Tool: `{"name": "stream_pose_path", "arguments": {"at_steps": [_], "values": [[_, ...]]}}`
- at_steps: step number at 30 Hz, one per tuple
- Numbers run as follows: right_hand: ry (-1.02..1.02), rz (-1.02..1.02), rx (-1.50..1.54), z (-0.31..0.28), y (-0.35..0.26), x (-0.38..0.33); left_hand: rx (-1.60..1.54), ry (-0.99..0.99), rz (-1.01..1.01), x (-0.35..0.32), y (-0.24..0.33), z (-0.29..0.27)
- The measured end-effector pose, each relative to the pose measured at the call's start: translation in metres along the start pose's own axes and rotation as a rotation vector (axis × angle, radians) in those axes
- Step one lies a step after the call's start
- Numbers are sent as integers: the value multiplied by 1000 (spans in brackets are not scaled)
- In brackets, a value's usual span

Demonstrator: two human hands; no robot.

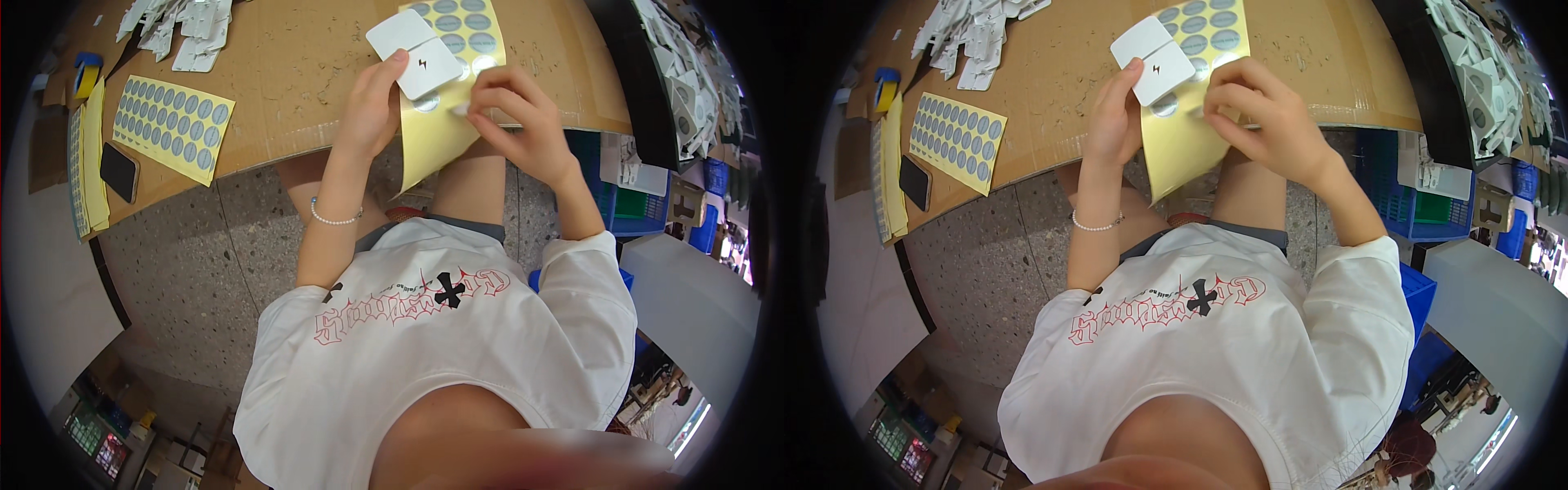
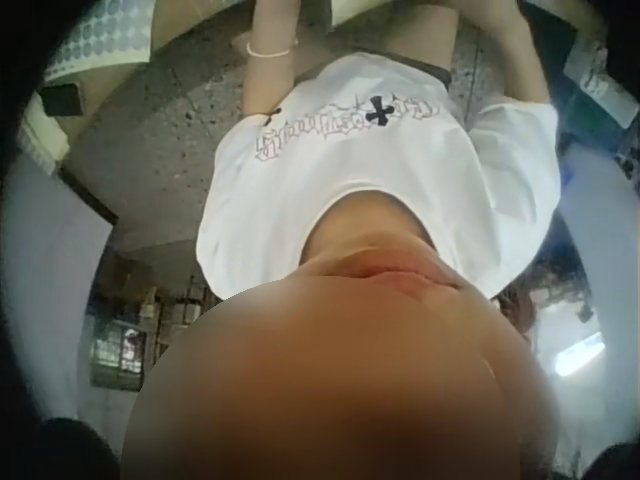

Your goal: Applying small circular stickers from a sheet onto white electronic devices.

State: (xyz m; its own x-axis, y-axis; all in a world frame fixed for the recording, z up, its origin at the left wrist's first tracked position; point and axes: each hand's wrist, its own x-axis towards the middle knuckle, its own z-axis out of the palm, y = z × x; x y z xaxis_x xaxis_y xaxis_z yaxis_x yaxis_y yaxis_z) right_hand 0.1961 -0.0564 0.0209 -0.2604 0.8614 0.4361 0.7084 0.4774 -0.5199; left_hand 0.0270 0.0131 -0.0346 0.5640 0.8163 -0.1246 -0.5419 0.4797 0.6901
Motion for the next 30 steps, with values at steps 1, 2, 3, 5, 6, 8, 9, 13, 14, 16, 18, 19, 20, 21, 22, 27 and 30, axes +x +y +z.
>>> {"name": "stream_pose_path", "arguments": {"at_steps": [1, 2, 3, 5, 6, 8, 9, 13, 14, 16, 18, 19, 20, 21, 22, 27, 30], "values": [[-93, 40, 131, -10, -4, 2, 29, 7, 0, -2, 0, 0], [-184, 80, 261, -20, -7, 4, 60, 13, 0, -3, 1, 0], [-186, 78, 263, -28, -6, 7, 60, 15, 2, -4, 0, -3], [-219, 208, 442, -43, -1, 14, 131, -7, 14, -5, -4, -7], [-222, 270, 491, -46, 0, 21, 152, -18, 24, -8, -5, -8], [-254, 251, 389, -48, 7, 38, 182, -61, 37, -9, -7, -8], [-290, 230, 288, -50, 5, 47, 209, -101, 52, -9, -9, -9], [-526, 338, 292, -46, -16, 86, 303, -50, 102, -13, -17, -16], [-570, 357, 293, -43, -16, 90, 336, -83, 126, -12, -18, -16], [-585, 340, 231, -38, -18, 94, 371, -116, 143, -11, -17, -16], [-600, 325, 172, -32, -17, 94, 325, -124, 130, -12, -16, -15], [-581, 297, 159, -29, -16, 94, 326, -121, 124, -12, -16, -15], [-561, 270, 146, -27, -15, 94, 328, -111, 128, -12, -15, -16], [-562, 274, 150, -24, -14, 94, 330, -102, 131, -13, -15, -16], [-560, 275, 135, -22, -13, 94, 329, -103, 126, -13, -15, -16], [-538, 286, 96, -15, -9, 91, 318, -83, 139, -12, -17, -15], [-521, 325, 113, -11, -5, 90, 317, -82, 128, -11, -18, -18]]}}
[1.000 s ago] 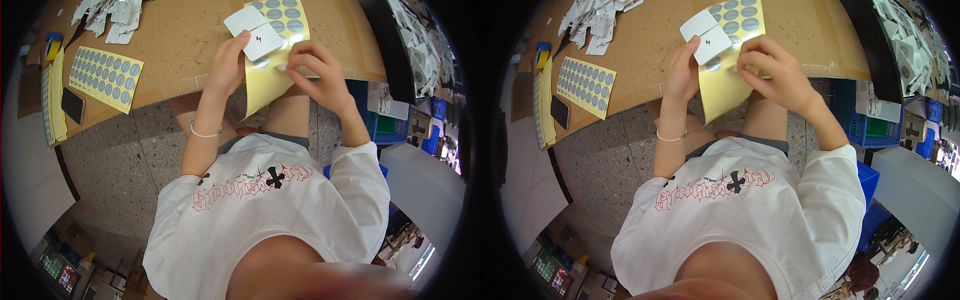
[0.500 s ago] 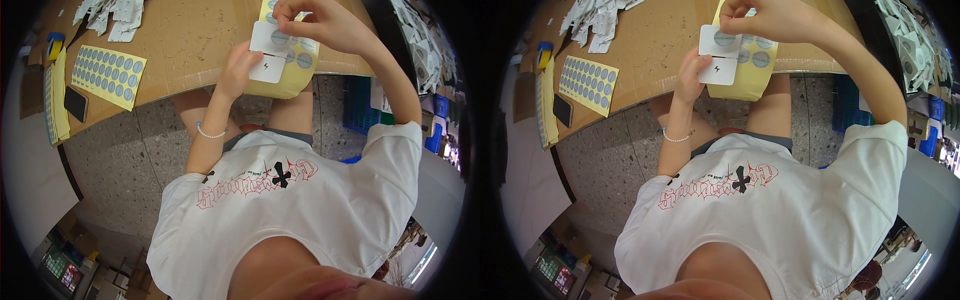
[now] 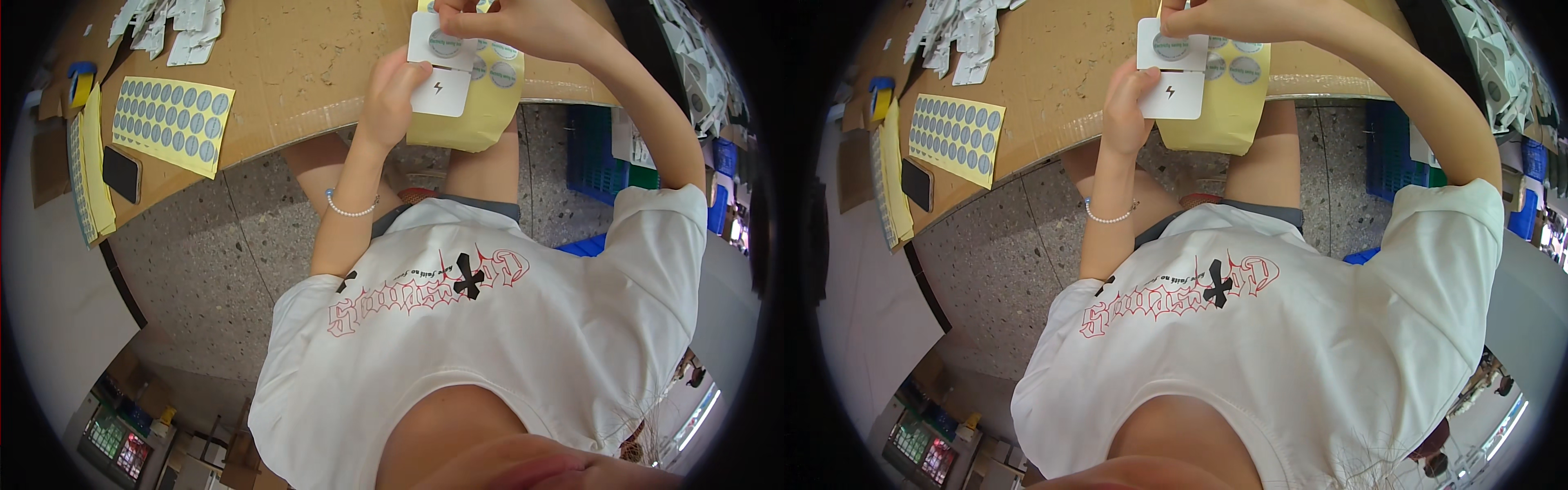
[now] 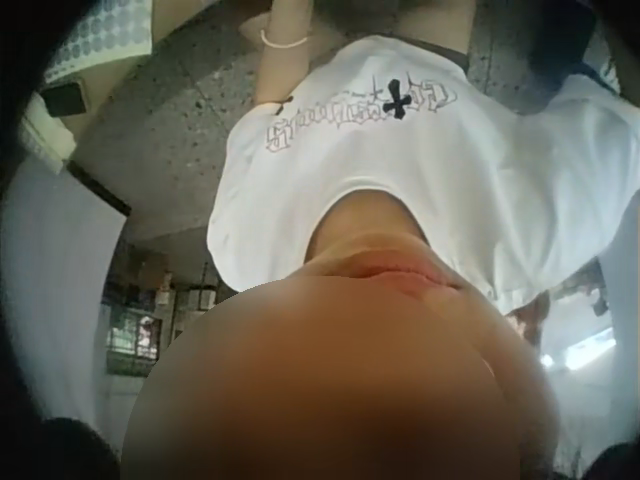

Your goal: Applying small circular stickers from a sheet onto white electronic devices.

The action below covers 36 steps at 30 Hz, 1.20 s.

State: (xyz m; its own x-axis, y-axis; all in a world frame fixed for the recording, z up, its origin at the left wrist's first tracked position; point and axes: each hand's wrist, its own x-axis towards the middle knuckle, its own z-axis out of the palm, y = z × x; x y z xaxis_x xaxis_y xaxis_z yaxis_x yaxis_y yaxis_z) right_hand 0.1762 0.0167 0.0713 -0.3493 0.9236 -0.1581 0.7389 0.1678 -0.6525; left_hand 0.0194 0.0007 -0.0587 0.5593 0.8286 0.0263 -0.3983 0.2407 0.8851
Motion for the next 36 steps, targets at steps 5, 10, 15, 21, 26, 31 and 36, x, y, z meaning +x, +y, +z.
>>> {"name": "stream_pose_path", "arguments": {"at_steps": [5, 10, 15, 21, 26, 31, 36], "values": [[3, -20, 7, 4, 0, 2, -13, 17, 14, -1, -1, -2], [14, -7, 5, 9, 0, 3, 12, 93, 22, -2, -11, -5], [41, -20, 32, 14, 4, 3, 15, 47, 58, -1, -10, -5], [56, -17, 28, 15, 8, 1, 29, 63, 49, 0, -9, -2], [135, -48, 30, 19, 11, -1, 20, 78, 47, 0, -10, 0], [169, -57, 17, 21, 14, -1, 28, 106, 42, 0, -11, 2], [159, -26, 16, 22, 15, 0, 52, 99, 64, 2, -13, 1]]}}
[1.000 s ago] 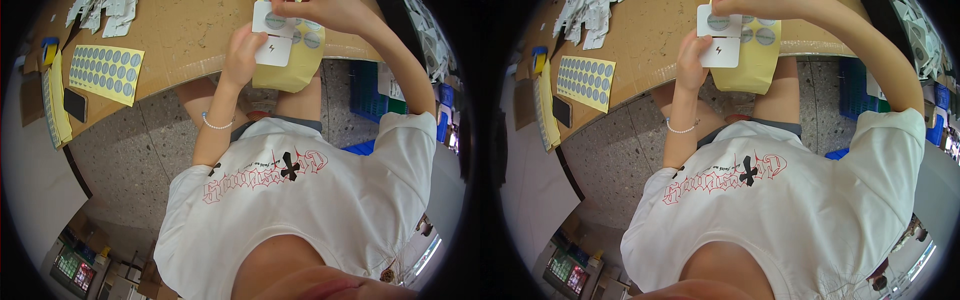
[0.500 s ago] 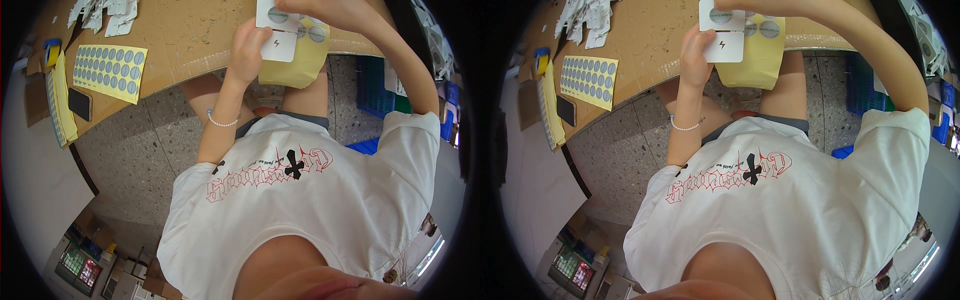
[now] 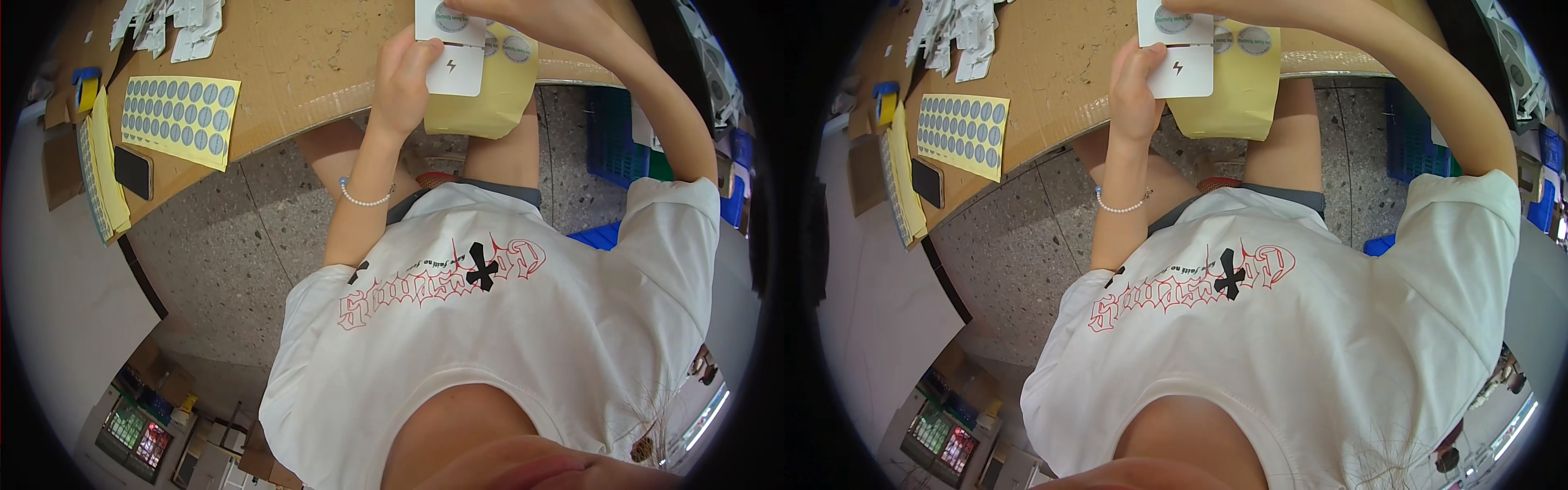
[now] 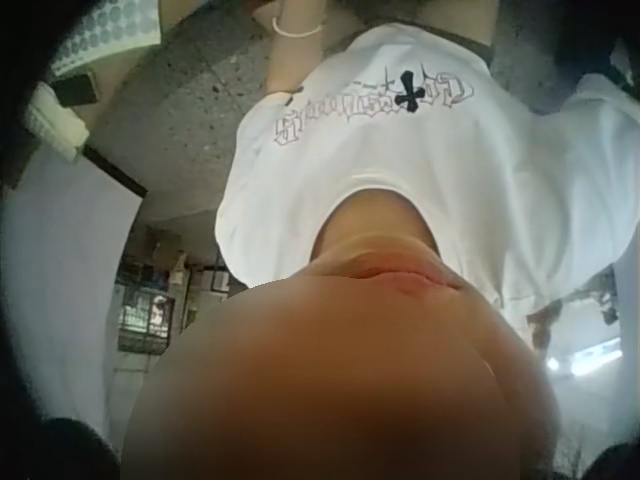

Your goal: Applying small circular stickers from a sheet onto white electronic devices.

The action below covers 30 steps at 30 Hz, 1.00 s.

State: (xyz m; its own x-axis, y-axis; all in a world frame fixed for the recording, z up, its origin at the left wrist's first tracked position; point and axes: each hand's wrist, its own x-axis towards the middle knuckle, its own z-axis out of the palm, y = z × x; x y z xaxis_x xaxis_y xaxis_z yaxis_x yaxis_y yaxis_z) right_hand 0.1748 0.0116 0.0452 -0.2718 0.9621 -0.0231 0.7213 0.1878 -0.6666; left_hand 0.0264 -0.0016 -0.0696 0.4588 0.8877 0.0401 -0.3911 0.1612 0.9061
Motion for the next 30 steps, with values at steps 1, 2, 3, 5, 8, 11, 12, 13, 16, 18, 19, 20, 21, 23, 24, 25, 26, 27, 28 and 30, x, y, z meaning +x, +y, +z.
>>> {"name": "stream_pose_path", "arguments": {"at_steps": [1, 2, 3, 5, 8, 11, 12, 13, 16, 18, 19, 20, 21, 23, 24, 25, 26, 27, 28, 30], "values": [[18, -25, -15, 1, 1, 0, 0, -1, -2, 0, 0, 1], [37, -50, -31, 1, 1, 0, -3, 3, 0, 0, 0, 1], [37, -48, -30, 2, 2, -1, -7, 8, 2, 0, 0, 2], [68, -89, -19, 4, 4, -1, -9, 14, 6, 1, -1, 3], [87, -110, 20, 3, -5, -4, -4, 13, 16, 1, -2, 1], [74, -60, 44, 5, -10, -5, -4, 9, 27, 1, -3, 0], [73, -60, 45, 6, -11, -5, -11, 12, 32, 1, -3, 0], [63, -15, 59, 6, -13, -4, -11, 13, 32, 1, -3, 0], [102, -89, 30, 12, -3, -2, -9, 28, 35, 1, -3, 0], [152, -206, -14, 14, 1, -2, -8, 27, 33, 2, -3, -1], [149, -184, -7, 14, -2, -3, -8, 28, 32, 2, -4, -2], [146, -163, 0, 15, -3, -3, 11, 25, 42, 2, -6, -4], [145, -163, 1, 16, -2, -2, 30, 22, 51, 3, -6, -5], [169, -169, -3, 18, 1, -2, 25, 28, 52, 3, -6, -3], [169, -168, -3, 19, 2, -1, 21, 34, 54, 3, -5, -3], [179, -171, 11, 20, 3, -1, 21, 34, 54, 3, -5, -3], [189, -174, 25, 21, 4, -1, 27, 32, 60, 3, -5, -3], [190, -174, 25, 22, 5, -1, 32, 30, 66, 3, -5, -3], [203, -191, 26, 22, 5, -1, 33, 31, 66, 3, -4, -3], [216, -209, 27, 24, 6, -1, 47, 38, 69, 3, -3, -2]]}}
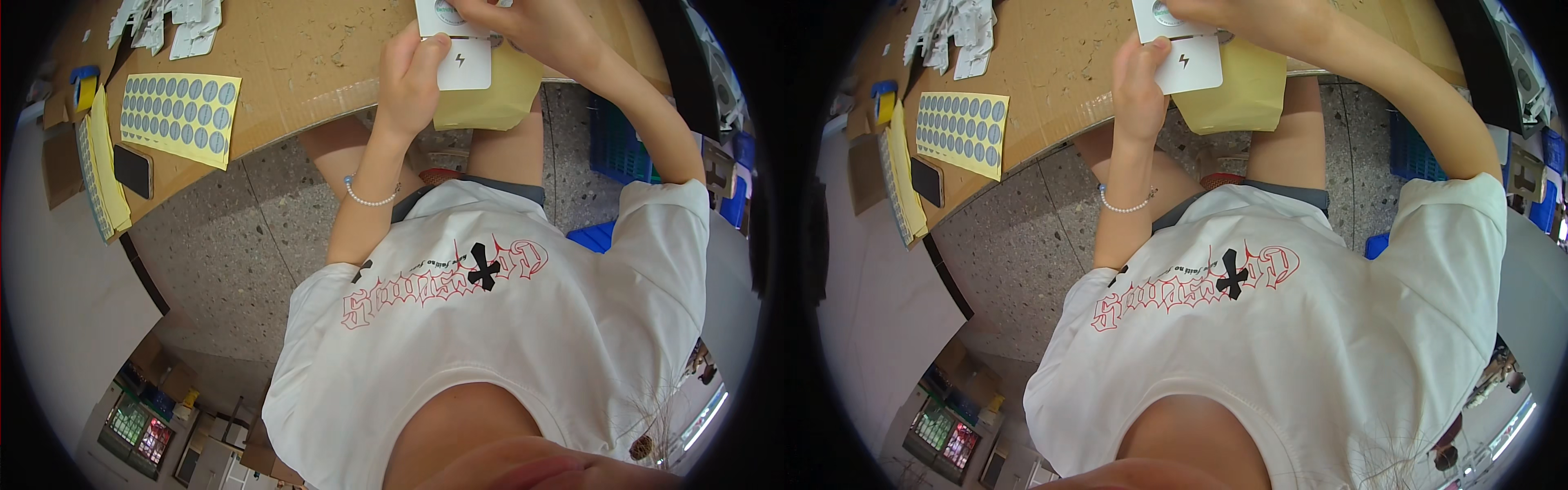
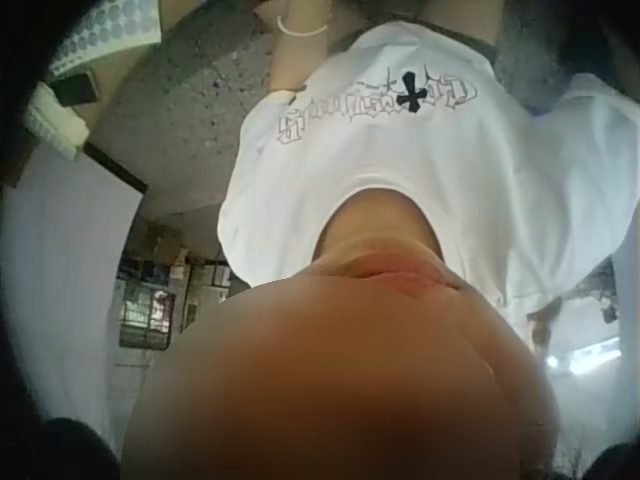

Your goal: Applying small circular stickers from a sheet onto white electronic devices.

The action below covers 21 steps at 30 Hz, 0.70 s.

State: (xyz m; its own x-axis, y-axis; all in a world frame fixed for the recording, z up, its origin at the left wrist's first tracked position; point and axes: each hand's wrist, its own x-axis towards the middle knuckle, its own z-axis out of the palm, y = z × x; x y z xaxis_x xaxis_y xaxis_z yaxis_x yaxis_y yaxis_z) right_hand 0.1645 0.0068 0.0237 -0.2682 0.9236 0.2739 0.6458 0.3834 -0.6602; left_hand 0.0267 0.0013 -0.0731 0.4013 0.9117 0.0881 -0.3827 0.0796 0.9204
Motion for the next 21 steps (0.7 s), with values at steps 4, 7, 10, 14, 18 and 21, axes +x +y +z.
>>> {"name": "stream_pose_path", "arguments": {"at_steps": [4, 7, 10, 14, 18, 21], "values": [[2, 15, 5, 0, 0, -1, 33, -20, 23, 0, 0, -2], [89, 136, 209, 2, -10, 0, -43, -16, 9, -1, 2, 0], [172, 221, 528, 7, 17, 0, -30, -38, 20, -3, 5, 1], [3, 301, 511, -1, 18, -4, -102, -18, 20, -3, 8, 2], [-90, 207, 240, -1, 1, -3, 38, -71, 32, -2, 9, -4], [0, 129, 255, 3, 7, -3, -28, -74, 24, -2, 16, 4]]}}
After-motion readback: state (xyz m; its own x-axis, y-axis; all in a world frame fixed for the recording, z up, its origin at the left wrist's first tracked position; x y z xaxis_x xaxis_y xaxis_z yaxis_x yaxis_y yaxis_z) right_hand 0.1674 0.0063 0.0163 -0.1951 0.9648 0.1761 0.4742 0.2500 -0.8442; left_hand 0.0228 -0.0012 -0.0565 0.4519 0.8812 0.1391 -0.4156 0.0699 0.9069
